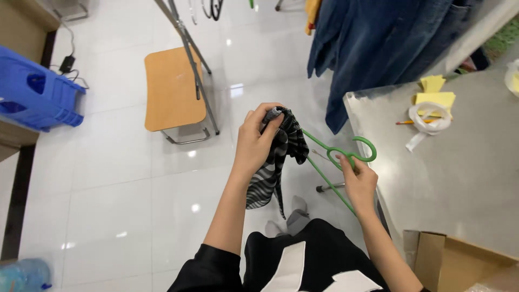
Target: Unboxing a shirt from a gift box, removing it from a plastic bag, and hanging it on a hanger
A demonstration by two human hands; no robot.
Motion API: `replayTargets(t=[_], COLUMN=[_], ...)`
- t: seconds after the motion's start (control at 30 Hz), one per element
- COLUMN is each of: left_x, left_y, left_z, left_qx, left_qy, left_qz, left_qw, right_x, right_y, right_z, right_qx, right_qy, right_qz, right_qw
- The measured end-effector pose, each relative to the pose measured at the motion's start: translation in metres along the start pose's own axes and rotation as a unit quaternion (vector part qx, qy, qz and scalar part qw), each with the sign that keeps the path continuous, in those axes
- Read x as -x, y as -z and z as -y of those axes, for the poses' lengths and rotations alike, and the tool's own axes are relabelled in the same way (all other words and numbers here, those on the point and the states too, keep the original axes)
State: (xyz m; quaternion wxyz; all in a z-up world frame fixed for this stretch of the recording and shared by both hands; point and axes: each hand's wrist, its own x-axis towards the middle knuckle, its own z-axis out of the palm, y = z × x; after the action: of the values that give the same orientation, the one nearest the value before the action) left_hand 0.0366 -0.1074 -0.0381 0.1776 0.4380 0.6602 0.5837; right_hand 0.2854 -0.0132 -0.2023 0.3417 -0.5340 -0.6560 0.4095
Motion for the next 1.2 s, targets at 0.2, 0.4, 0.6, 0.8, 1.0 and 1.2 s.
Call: replayTargets(t=[0.2,0.4,0.6,0.8,1.0,1.2], left_x=[-0.028,-0.067,-0.109,-0.143,-0.180,-0.196], left_y=[-0.027,-0.039,-0.053,-0.064,-0.065,-0.074], left_z=[0.011,0.015,0.029,0.039,0.041,0.052], left_qx=[0.012,0.018,0.033,0.065,0.101,0.102], left_qy=[-0.016,-0.016,-0.014,-0.003,-0.008,-0.027], left_qz=[0.040,0.073,0.105,0.162,0.248,0.313], left_qw=[0.999,0.997,0.994,0.985,0.963,0.944], right_x=[-0.040,-0.060,-0.078,-0.079,-0.066,-0.054], right_y=[0.030,0.041,0.050,0.049,0.039,0.037], right_z=[-0.087,-0.114,-0.058,-0.036,0.011,-0.003], right_qx=[0.208,0.266,0.189,0.091,-0.113,-0.582], right_qy=[-0.023,0.048,0.055,-0.078,-0.166,-0.156], right_qz=[0.017,-0.006,-0.149,-0.173,-0.253,-0.342], right_qw=[0.978,0.963,0.969,0.978,0.946,0.721])
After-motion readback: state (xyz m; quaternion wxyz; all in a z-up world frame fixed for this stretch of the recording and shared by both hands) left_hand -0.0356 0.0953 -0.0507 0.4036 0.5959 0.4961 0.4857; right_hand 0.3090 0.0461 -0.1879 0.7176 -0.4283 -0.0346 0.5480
